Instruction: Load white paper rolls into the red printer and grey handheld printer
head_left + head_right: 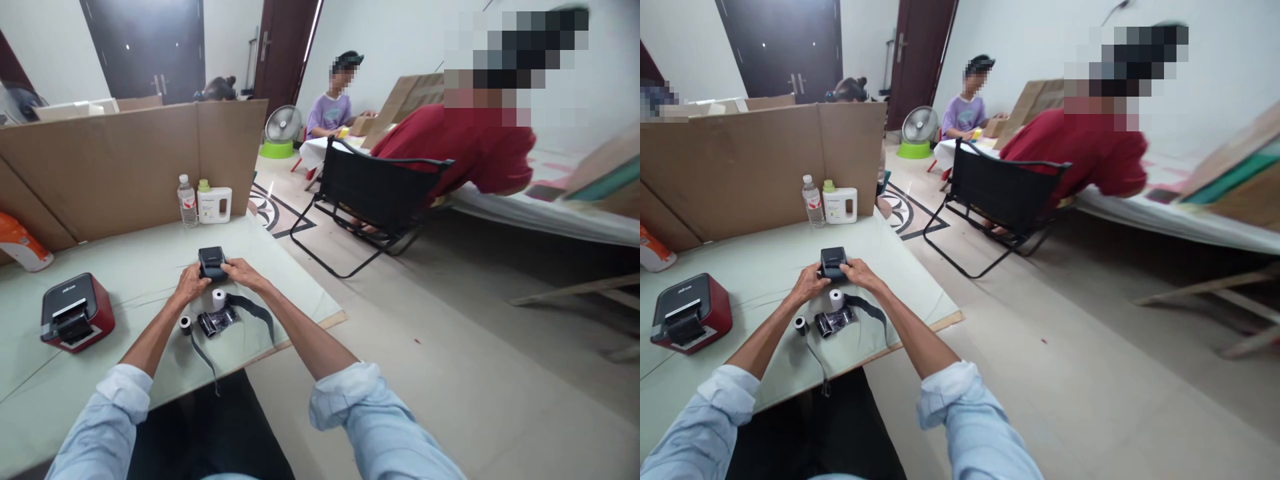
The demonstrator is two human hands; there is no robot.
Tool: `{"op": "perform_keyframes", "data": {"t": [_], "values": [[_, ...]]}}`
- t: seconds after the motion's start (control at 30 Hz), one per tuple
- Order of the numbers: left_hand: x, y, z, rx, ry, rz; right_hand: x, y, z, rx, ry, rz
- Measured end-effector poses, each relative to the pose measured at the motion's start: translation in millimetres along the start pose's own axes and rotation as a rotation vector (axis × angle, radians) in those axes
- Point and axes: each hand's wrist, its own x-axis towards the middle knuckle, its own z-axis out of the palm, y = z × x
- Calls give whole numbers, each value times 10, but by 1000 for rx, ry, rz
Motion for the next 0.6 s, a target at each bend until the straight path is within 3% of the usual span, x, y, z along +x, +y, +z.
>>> {"op": "perform_keyframes", "data": {"t": [0.13, 0.33, 0.47, 0.6], "values": [[-217, -194, -260, 0, 72, -7, 96, -208, 201, 23, -55, -50], [-773, -663, -607, -2, 195, -77, 213, -553, 723, -33, -180, -95], [-1019, -884, -658, 12, 205, -136, 167, -625, 1000, -52, -250, -95], [-1135, -972, -619, 30, 223, -177, 112, -601, 1103, -101, -291, -87]]}}
